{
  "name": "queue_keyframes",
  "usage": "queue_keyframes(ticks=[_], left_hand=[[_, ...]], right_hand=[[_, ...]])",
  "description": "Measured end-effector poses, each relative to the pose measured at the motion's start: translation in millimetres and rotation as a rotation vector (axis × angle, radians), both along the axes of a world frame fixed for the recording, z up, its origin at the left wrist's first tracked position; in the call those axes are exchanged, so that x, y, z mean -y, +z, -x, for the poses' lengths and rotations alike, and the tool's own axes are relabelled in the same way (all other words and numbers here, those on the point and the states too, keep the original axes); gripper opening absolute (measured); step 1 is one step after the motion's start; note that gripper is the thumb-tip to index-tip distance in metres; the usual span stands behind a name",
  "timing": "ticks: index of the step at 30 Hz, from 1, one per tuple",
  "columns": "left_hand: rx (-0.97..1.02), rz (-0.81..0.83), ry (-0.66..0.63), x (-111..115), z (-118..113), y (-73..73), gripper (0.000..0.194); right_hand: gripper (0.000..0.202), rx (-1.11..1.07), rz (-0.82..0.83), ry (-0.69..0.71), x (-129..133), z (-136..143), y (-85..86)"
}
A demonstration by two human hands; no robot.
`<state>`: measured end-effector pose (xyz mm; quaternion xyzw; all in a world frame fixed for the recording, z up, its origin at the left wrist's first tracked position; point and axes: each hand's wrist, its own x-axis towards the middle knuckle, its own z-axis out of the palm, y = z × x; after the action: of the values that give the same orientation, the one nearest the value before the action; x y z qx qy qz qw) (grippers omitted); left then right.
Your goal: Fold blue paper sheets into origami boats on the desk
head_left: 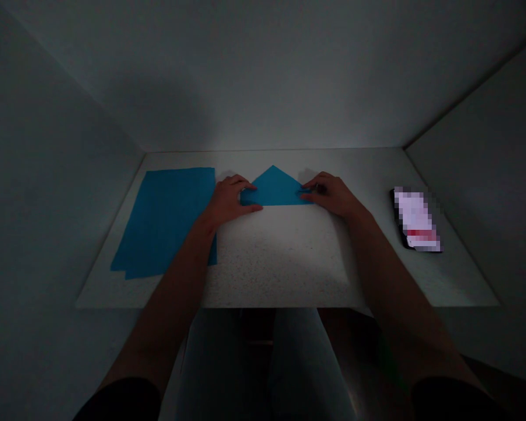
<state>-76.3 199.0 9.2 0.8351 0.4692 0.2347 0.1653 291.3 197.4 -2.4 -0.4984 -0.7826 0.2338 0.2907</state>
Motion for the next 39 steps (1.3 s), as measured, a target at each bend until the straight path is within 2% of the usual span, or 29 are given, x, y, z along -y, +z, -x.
queue_keyframes(ticks=[3, 8, 16, 22, 28, 33, 39], left_hand=[[-0.040, -0.026, -0.041, 1.0, -2.2, 1.7, 0.055], [-0.024, 0.001, -0.073, 1.2, -3.3, 2.7, 0.044], [0.014, -0.050, -0.083, 5.4, -2.5, 4.2, 0.040], [0.022, -0.036, -0.109, 7.6, -3.3, 8.0, 0.049], [0.043, 0.022, -0.088, 6.5, -4.1, 9.8, 0.048], [0.063, 0.008, -0.052, 1.7, -4.1, 3.8, 0.035], [0.218, 0.073, 0.003, -2.3, -5.1, -2.7, 0.030]], right_hand=[[0.055, 0.036, -0.022, 0.056, -0.1, -5.5, -1.8], [0.068, 0.066, -0.059, 0.116, -1.0, -9.0, -3.0], [0.068, 0.065, -0.115, 0.188, -0.2, 0.0, 0.9], [0.072, 0.084, -0.100, 0.175, 0.5, 4.7, 2.4], [0.069, 0.046, -0.038, 0.143, 2.0, 6.8, 3.7], [0.076, 0.060, -0.038, 0.153, 1.1, 9.1, 1.5], [0.081, 0.061, -0.070, 0.173, 0.0, 12.2, -1.0]])
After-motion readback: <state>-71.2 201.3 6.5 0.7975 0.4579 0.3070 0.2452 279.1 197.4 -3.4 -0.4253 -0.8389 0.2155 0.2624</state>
